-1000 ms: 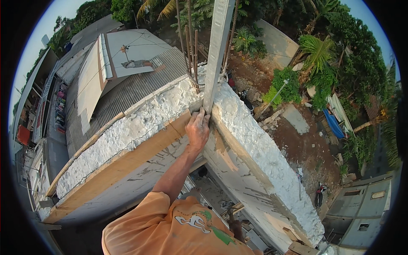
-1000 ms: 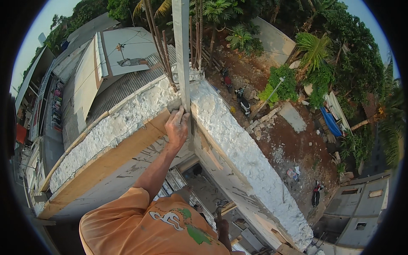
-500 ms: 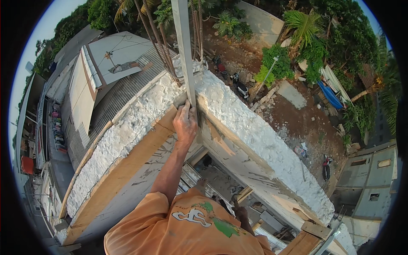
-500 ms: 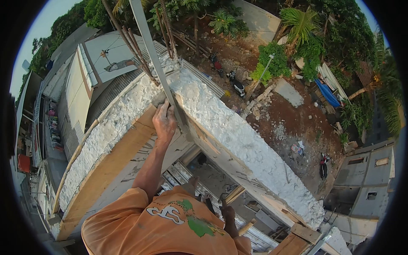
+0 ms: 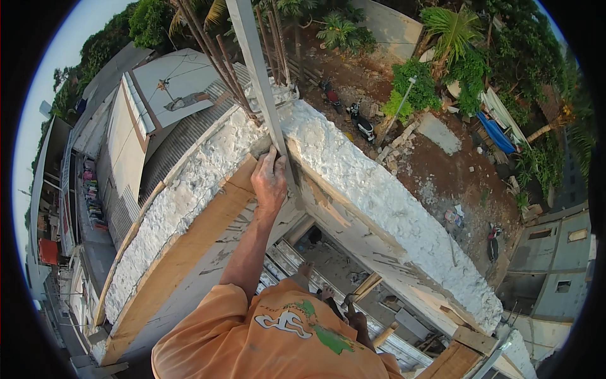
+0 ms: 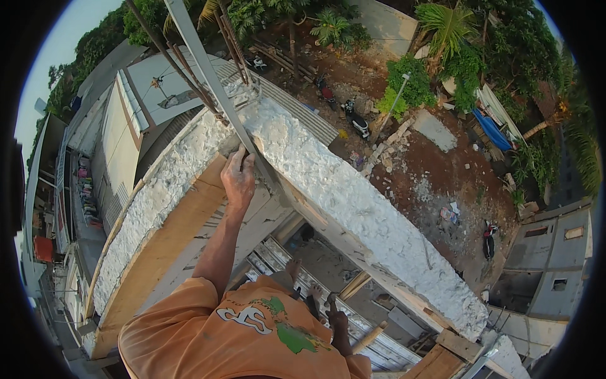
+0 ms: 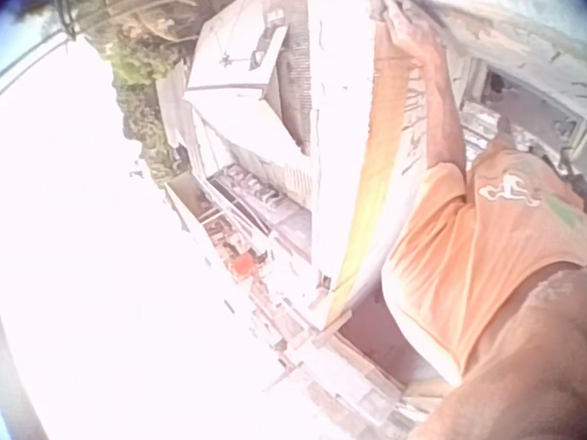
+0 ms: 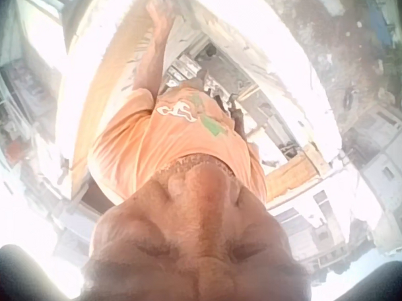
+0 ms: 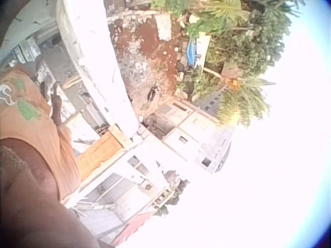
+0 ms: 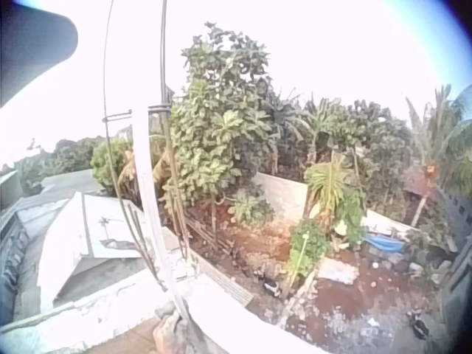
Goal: The person applies plaster to the corner and edges of a concrete wall using a trowel and a hammer to secure a metal guide.
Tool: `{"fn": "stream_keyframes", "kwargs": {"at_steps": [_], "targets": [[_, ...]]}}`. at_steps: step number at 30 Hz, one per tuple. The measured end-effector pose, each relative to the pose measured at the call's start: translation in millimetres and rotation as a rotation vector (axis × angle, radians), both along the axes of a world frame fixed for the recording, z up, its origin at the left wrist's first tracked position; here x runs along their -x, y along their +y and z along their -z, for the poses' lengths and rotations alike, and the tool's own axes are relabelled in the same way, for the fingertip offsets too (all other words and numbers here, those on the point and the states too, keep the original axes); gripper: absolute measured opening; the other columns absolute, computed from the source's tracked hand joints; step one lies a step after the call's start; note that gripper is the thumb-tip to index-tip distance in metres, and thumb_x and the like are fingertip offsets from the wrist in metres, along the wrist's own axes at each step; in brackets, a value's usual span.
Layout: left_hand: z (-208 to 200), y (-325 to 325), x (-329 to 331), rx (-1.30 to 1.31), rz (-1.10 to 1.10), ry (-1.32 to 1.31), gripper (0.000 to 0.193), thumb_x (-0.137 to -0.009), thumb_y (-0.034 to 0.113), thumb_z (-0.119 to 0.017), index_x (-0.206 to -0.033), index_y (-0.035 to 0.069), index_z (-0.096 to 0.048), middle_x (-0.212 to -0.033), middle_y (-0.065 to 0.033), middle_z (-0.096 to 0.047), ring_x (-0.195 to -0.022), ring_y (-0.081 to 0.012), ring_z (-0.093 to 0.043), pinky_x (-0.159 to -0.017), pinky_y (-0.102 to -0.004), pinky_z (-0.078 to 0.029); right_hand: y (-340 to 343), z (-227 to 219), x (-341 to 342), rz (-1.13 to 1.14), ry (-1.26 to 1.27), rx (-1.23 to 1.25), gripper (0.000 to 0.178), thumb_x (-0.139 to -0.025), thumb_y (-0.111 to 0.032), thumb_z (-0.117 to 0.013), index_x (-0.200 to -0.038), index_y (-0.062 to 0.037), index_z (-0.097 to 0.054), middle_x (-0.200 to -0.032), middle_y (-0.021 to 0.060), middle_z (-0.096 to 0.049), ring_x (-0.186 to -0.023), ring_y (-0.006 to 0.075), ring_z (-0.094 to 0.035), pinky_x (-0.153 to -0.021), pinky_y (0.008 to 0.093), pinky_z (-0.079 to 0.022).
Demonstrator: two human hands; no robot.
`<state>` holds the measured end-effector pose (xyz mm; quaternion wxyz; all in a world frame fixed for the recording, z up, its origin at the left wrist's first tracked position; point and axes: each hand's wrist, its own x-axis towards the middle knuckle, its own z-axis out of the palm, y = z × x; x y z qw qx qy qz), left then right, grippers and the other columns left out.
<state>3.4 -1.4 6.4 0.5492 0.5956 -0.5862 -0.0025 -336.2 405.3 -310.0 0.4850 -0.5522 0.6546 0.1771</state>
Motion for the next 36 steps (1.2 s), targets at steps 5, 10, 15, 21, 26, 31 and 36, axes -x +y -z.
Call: {"fn": "stream_keyframes", "kwargs": {"at_steps": [5,10,15,21,26,31,36], "targets": [[1,0,-1,-0.006,-0.045,-0.051,0.031,-0.085,0.003,-0.070,-0.113,-0.009,-0.063,-0.097,-0.0199,-0.068,-0.081,-0.0313,-0.068,-0.068,-0.0374,-0.054,4,21,14,-0.095,0.030,0.087,0.055,-0.093,-0.044,-0.055,-0.140,-0.0247,-0.035,-0.082,0.0226,-0.068,-0.080,0.0420,-0.068,-0.073,0.0520,-0.052],[0,6,-4,-0.066,-0.018,-0.011,0.037,-0.084,0.005,-0.070,-0.118,-0.007,-0.059,-0.100,-0.0203,-0.066,-0.085,-0.0352,-0.068,-0.071,-0.0393,-0.055,-31,-33,6,0.309,0.101,-0.059,0.049,-0.085,-0.048,-0.066,-0.094,-0.0002,-0.068,-0.071,0.0203,-0.068,-0.071,0.0360,-0.070,-0.069,0.0477,-0.053],[8,4,-2,-0.084,-0.022,-0.076,0.044,-0.082,0.005,-0.071,-0.121,-0.006,-0.055,-0.105,-0.0219,-0.065,-0.088,-0.0396,-0.067,-0.073,-0.0425,-0.055,-47,-34,15,0.368,0.109,0.031,0.050,-0.080,-0.045,-0.074,-0.072,0.0034,-0.067,-0.067,0.0176,-0.067,-0.060,0.0286,-0.069,-0.058,0.0424,-0.052],[1,4,-1,-0.141,0.011,0.032,0.043,-0.081,0.005,-0.071,-0.119,-0.004,-0.056,-0.104,-0.0221,-0.067,-0.093,-0.0371,-0.068,-0.079,-0.0409,-0.055,-54,-27,14,0.468,0.129,0.003,0.045,-0.082,-0.040,-0.073,-0.079,0.0041,-0.066,-0.070,0.0174,-0.067,-0.062,0.0277,-0.069,-0.056,0.0429,-0.054],[8,1,2,-0.071,0.121,0.079,0.042,-0.079,0.003,-0.072,-0.118,-0.003,-0.058,-0.105,-0.0187,-0.068,-0.093,-0.0291,-0.070,-0.082,-0.0362,-0.055,-38,-14,17,0.342,0.128,0.039,0.051,-0.082,-0.047,-0.073,-0.079,0.0032,-0.066,-0.074,0.0212,-0.068,-0.067,0.0308,-0.070,-0.060,0.0420,-0.053],[2,7,-8,-0.087,0.193,0.134,0.041,-0.080,0.001,-0.071,-0.118,-0.003,-0.058,-0.104,-0.0162,-0.068,-0.094,-0.0253,-0.070,-0.082,-0.0343,-0.055,-14,-18,6,0.437,0.113,-0.087,0.055,-0.084,-0.053,-0.069,-0.084,0.0021,-0.070,-0.078,0.0213,-0.070,-0.074,0.0321,-0.071,-0.071,0.0434,-0.052],[8,7,-4,-0.065,0.276,0.177,0.043,-0.080,-0.001,-0.071,-0.121,-0.003,-0.056,-0.105,-0.0156,-0.066,-0.095,-0.0251,-0.069,-0.082,-0.0343,-0.055,0,-26,4,0.359,0.142,-0.139,0.059,-0.084,-0.055,-0.066,-0.099,0.0026,-0.070,-0.090,0.0214,-0.071,-0.089,0.0341,-0.070,-0.078,0.0452,-0.052]]}}
